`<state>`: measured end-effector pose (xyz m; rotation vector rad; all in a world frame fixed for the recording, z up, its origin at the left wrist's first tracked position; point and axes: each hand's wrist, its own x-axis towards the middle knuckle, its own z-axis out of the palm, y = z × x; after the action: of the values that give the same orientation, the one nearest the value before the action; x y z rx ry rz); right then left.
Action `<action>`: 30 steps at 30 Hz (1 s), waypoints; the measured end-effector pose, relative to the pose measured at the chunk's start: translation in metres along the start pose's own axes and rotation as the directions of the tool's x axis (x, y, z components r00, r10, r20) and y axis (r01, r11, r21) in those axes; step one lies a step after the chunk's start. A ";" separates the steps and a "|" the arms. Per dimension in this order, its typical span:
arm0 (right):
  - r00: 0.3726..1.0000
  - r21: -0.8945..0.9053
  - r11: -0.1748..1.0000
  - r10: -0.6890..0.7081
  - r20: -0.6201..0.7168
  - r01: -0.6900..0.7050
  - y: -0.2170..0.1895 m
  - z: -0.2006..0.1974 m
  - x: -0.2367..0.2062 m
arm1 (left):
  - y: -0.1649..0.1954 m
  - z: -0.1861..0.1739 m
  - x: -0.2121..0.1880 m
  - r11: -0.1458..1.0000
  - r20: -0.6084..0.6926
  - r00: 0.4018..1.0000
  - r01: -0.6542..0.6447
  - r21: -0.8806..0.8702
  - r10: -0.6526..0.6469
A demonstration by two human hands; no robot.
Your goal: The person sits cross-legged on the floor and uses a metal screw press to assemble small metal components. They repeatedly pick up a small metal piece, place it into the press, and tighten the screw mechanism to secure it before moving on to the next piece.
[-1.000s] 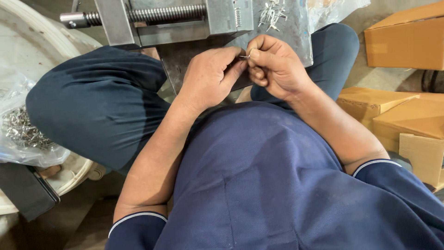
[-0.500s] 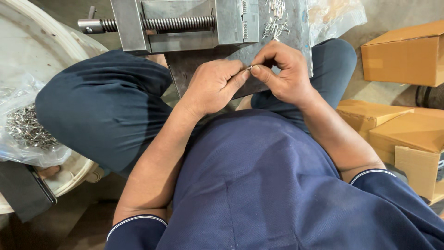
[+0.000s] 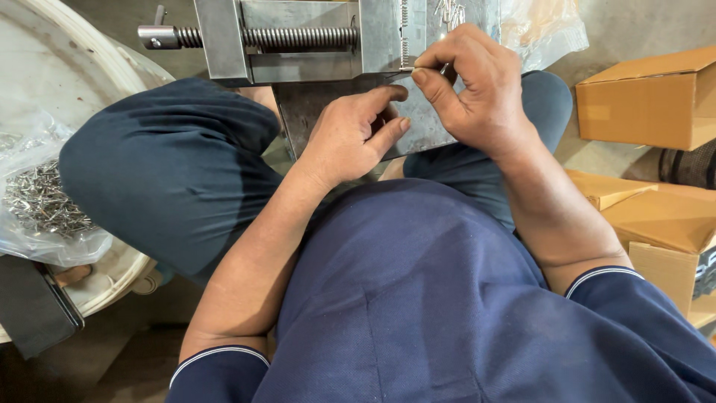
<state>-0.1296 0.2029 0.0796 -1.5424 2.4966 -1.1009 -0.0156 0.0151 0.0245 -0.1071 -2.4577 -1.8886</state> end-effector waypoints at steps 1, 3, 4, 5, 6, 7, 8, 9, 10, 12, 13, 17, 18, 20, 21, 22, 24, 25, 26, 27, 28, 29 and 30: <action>1.000 -0.013 1.000 -0.010 0.007 0.010 0.000 -0.001 0.001 | 0.000 0.000 0.000 1.000 0.006 1.000 0.010 -0.008 -0.010; 1.000 0.019 1.000 0.000 0.029 0.000 0.001 -0.004 0.001 | 0.000 0.000 0.000 1.000 0.003 1.000 -0.001 0.004 0.001; 0.999 0.035 0.999 0.005 0.040 -0.006 0.002 -0.005 0.002 | 0.000 0.000 0.001 1.000 0.002 1.000 -0.006 0.010 0.006; 0.999 0.042 0.999 0.002 0.044 -0.004 0.002 -0.006 0.002 | 0.000 0.000 0.001 1.000 0.003 1.000 -0.008 0.011 0.008; 0.999 0.048 0.999 0.000 0.048 -0.002 0.003 -0.006 0.002 | 0.000 0.000 0.001 1.000 0.004 1.000 -0.009 0.011 0.009; 0.999 0.046 0.999 -0.001 0.051 -0.001 0.003 -0.006 0.003 | 0.000 0.000 0.001 1.000 0.006 1.000 -0.011 0.012 0.011; 0.999 0.044 0.999 -0.002 0.054 -0.001 0.003 -0.006 0.003 | 0.000 0.000 0.001 1.000 0.009 1.000 -0.005 0.019 0.005; 0.998 0.035 0.999 -0.002 0.057 0.000 0.003 -0.006 0.003 | 0.000 0.000 0.000 1.000 0.011 1.000 0.001 0.027 -0.001; 0.998 0.026 1.000 -0.005 0.062 0.004 0.003 -0.007 0.004 | -0.001 0.001 0.000 0.999 0.012 1.000 0.007 0.035 -0.008; 0.997 0.010 1.000 -0.016 0.073 0.015 0.003 -0.008 0.005 | -0.001 0.001 0.000 1.000 0.008 1.000 0.007 0.030 -0.007; 0.997 0.007 1.000 -0.020 0.077 0.019 0.003 -0.008 0.006 | -0.001 0.001 0.000 1.000 0.006 1.000 0.006 0.028 -0.007; 0.996 -0.001 1.000 -0.030 0.082 0.030 0.002 -0.008 0.009 | -0.001 0.001 0.000 1.000 0.007 1.000 0.006 0.015 -0.006; 0.996 -0.014 0.999 -0.036 0.079 0.038 0.001 -0.007 0.009 | -0.001 0.001 -0.001 1.000 0.006 1.000 0.007 0.006 -0.007; 0.996 -0.043 0.998 -0.045 0.076 0.048 0.001 -0.007 0.010 | 0.000 0.000 0.000 1.000 0.002 1.000 0.000 0.002 0.000; 0.996 -0.059 0.997 -0.047 0.075 0.052 0.000 -0.007 0.011 | 0.000 0.000 0.001 1.000 -0.001 1.000 -0.007 0.008 0.007; 0.996 -0.069 0.996 -0.047 0.070 0.052 0.000 -0.007 0.011 | 0.001 0.000 0.001 1.000 -0.004 1.000 -0.014 0.013 0.014; 0.998 -0.083 0.995 -0.044 0.055 0.049 0.000 -0.006 0.011 | 0.002 0.000 0.001 1.000 0.006 1.000 0.009 0.011 -0.009; 0.998 -0.080 0.996 -0.040 0.042 0.043 0.000 -0.006 0.010 | 0.002 0.000 0.001 1.000 0.011 1.000 0.019 0.010 -0.019; 0.999 -0.077 0.996 -0.035 0.029 0.038 0.001 -0.005 0.009 | 0.002 0.000 0.001 1.000 0.011 1.000 0.025 0.012 -0.025; 1.000 -0.068 0.997 -0.028 0.013 0.029 0.002 -0.004 0.007 | 0.002 -0.001 0.001 0.999 0.011 0.999 0.032 0.014 -0.032; 1.000 -0.058 0.998 -0.020 -0.003 0.019 0.004 -0.003 0.004 | 0.001 0.000 0.001 0.999 0.014 0.999 0.038 0.017 -0.038; 1.000 -0.033 0.999 0.006 -0.027 -0.006 0.008 -0.002 0.001 | 0.001 0.000 0.001 0.999 0.004 1.000 0.026 0.021 -0.026; 0.998 -0.008 0.999 0.032 -0.052 -0.032 0.012 -0.002 -0.004 | 0.000 0.000 0.001 1.000 -0.004 1.000 0.011 0.024 -0.011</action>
<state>-0.1373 0.2104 0.0729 -1.4897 2.5532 -1.1410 -0.0165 0.0151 0.0243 -0.0889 -2.4832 -1.8609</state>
